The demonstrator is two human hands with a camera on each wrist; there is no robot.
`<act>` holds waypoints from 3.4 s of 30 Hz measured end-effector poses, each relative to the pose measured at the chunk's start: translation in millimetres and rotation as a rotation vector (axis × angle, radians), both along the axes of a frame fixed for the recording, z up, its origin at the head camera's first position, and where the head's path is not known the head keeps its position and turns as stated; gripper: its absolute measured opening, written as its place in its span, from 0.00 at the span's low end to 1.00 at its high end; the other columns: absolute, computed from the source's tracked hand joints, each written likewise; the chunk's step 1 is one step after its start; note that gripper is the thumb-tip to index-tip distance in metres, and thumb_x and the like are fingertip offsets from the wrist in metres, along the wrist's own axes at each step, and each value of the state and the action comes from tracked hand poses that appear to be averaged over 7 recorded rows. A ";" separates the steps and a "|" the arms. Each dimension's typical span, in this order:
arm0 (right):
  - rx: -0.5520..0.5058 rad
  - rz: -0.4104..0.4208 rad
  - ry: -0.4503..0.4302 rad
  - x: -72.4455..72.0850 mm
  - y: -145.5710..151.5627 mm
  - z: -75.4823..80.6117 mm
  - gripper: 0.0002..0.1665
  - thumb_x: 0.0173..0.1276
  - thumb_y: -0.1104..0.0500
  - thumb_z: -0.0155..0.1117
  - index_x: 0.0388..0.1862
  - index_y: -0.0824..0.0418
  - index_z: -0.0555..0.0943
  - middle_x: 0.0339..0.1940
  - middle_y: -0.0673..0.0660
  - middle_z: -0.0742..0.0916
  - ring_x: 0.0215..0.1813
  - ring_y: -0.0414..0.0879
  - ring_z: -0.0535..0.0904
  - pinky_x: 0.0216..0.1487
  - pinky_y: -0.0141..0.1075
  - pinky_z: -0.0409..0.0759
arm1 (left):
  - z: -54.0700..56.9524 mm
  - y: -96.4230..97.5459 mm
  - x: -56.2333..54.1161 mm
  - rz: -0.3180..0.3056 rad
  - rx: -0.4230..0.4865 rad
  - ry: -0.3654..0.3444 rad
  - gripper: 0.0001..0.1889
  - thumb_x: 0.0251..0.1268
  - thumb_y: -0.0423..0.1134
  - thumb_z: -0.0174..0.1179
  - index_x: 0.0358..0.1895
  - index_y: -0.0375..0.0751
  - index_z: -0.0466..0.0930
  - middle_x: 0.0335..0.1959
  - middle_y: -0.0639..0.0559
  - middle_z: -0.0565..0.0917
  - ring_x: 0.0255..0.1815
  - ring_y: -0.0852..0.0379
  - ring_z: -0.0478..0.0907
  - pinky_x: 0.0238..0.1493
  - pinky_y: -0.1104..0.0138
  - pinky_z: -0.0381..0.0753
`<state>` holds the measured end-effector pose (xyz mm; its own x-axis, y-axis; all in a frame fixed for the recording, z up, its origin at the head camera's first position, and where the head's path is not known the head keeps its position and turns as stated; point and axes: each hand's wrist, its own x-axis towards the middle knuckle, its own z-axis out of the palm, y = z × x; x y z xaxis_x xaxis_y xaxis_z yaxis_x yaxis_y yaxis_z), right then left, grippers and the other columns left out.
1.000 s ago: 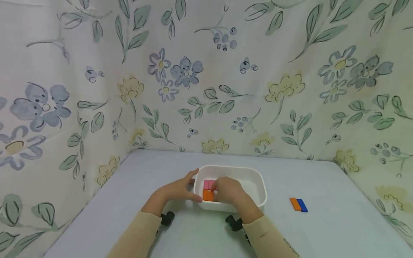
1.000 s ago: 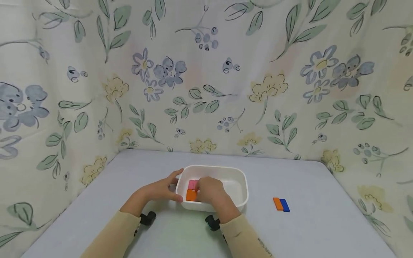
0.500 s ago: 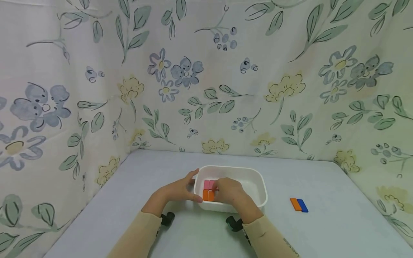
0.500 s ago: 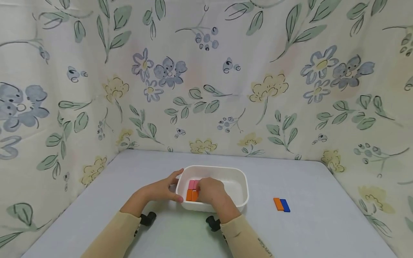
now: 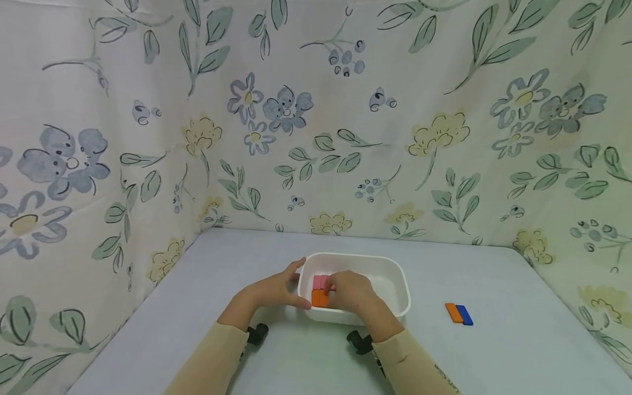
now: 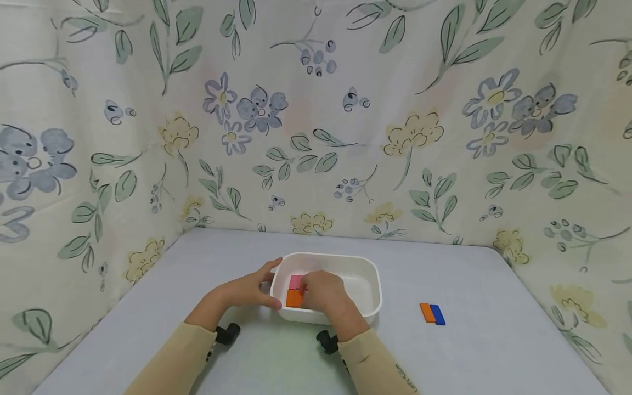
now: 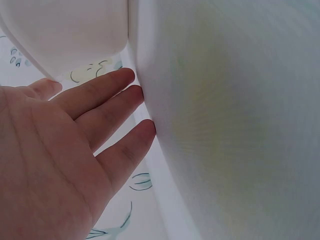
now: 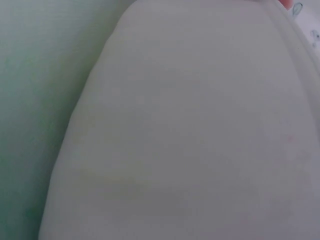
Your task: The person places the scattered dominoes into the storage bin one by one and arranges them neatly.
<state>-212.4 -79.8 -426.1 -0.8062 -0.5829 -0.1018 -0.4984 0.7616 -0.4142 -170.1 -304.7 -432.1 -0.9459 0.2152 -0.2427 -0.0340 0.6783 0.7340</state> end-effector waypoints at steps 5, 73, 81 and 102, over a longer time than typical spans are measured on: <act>0.000 -0.007 0.008 0.0 2.5 0.3 0.12 0.56 0.53 0.79 0.39 0.49 0.88 0.37 0.48 0.86 0.38 0.46 0.76 0.50 0.47 0.81 | 0.0 2.2 -1.1 -0.008 0.008 0.001 0.63 0.47 0.57 0.78 0.82 0.56 0.42 0.74 0.46 0.67 0.75 0.40 0.59 0.67 0.33 0.58; -0.125 -0.251 -0.266 -34.6 270.0 -2.7 0.25 0.55 0.66 0.75 0.53 0.66 0.82 0.31 0.57 0.75 0.33 0.51 0.70 0.32 0.40 0.67 | -2.5 2.6 -3.2 0.040 -0.003 -0.034 0.64 0.43 0.60 0.78 0.82 0.59 0.43 0.75 0.46 0.66 0.76 0.41 0.56 0.66 0.29 0.55; -0.150 -0.239 -0.251 -34.1 266.0 -6.6 0.25 0.55 0.61 0.78 0.52 0.65 0.83 0.26 0.55 0.73 0.28 0.48 0.68 0.28 0.36 0.64 | -4.9 0.2 -4.7 0.041 0.005 -0.034 0.66 0.41 0.62 0.79 0.82 0.59 0.43 0.75 0.46 0.66 0.77 0.40 0.56 0.66 0.29 0.54; -0.187 -0.161 -0.166 -11.7 219.5 44.4 0.28 0.58 0.51 0.79 0.56 0.59 0.85 0.24 0.52 0.72 0.29 0.46 0.67 0.25 0.35 0.64 | 0.5 -0.4 -0.4 0.050 -0.003 -0.022 0.66 0.41 0.61 0.79 0.82 0.57 0.43 0.75 0.46 0.66 0.77 0.40 0.56 0.66 0.30 0.56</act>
<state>-224.1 139.7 -381.6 -0.8709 -0.4703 -0.1426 -0.2915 0.7279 -0.6206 -170.6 -305.1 -431.6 -0.9498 0.1674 -0.2643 -0.0839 0.6776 0.7307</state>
